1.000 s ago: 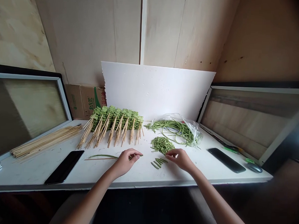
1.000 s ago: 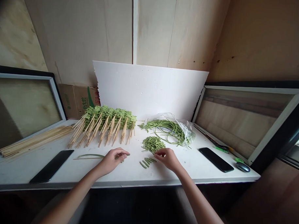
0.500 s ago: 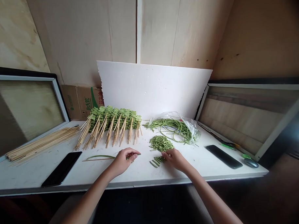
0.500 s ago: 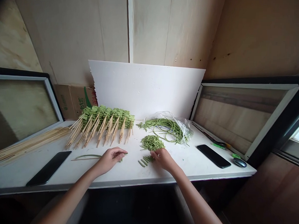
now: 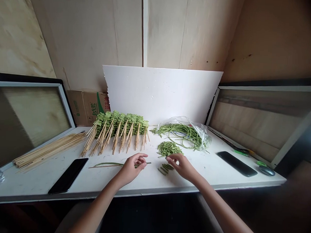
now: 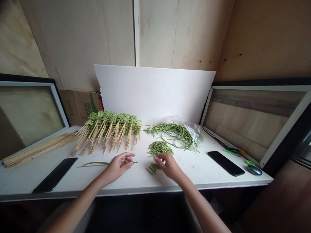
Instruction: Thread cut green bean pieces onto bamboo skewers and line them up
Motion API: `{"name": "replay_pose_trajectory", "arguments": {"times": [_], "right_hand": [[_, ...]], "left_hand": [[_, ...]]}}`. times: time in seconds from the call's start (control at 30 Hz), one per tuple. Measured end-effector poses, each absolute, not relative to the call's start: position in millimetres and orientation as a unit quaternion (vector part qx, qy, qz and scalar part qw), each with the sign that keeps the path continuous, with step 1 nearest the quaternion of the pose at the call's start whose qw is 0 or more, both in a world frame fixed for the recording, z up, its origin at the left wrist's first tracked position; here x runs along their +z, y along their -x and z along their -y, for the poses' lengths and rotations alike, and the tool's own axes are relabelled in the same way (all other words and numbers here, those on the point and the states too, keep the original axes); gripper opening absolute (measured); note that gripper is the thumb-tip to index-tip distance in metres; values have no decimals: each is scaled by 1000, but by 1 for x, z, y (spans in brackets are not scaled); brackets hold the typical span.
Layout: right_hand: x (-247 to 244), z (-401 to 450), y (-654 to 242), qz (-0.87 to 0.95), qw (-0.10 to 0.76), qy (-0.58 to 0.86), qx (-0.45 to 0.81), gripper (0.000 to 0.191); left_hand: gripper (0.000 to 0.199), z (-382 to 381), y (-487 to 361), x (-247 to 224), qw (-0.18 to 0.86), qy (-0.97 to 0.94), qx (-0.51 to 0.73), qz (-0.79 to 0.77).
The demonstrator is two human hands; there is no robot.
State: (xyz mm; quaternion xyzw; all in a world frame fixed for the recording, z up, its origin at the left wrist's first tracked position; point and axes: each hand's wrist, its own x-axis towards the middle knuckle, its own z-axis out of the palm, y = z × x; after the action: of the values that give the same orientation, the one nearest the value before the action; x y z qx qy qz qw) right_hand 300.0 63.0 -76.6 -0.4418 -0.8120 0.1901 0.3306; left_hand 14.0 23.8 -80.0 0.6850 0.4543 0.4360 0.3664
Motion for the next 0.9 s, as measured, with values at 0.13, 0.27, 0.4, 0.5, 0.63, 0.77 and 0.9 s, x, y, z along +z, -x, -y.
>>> {"name": "replay_pose_trajectory", "arguments": {"times": [0.13, 0.27, 0.4, 0.5, 0.63, 0.77, 0.9], "right_hand": [[-70, -35, -268, 824, 359, 367, 240, 46], [-80, -28, -246, 832, 404, 330, 186, 27], [-87, -33, -247, 813, 447, 337, 160, 24], [-86, -32, -249, 813, 440, 345, 163, 19], [-85, -26, -244, 803, 445, 355, 178, 19], [-85, -20, -237, 792, 454, 354, 206, 18], [-85, -14, -232, 760, 476, 358, 262, 14]], "left_hand": [[43, -17, -26, -79, 356, -697, 444, -436], [39, -14, -31, -80, 368, -702, 428, -434], [21, -15, -26, -79, 314, -725, 398, -466], [19, -15, -24, -77, 267, -746, 398, -462], [14, -11, -29, -71, 234, -760, 409, -448], [15, -6, -35, -64, 218, -772, 408, -436], [24, -2, -39, -64, 204, -789, 407, -412]]}}
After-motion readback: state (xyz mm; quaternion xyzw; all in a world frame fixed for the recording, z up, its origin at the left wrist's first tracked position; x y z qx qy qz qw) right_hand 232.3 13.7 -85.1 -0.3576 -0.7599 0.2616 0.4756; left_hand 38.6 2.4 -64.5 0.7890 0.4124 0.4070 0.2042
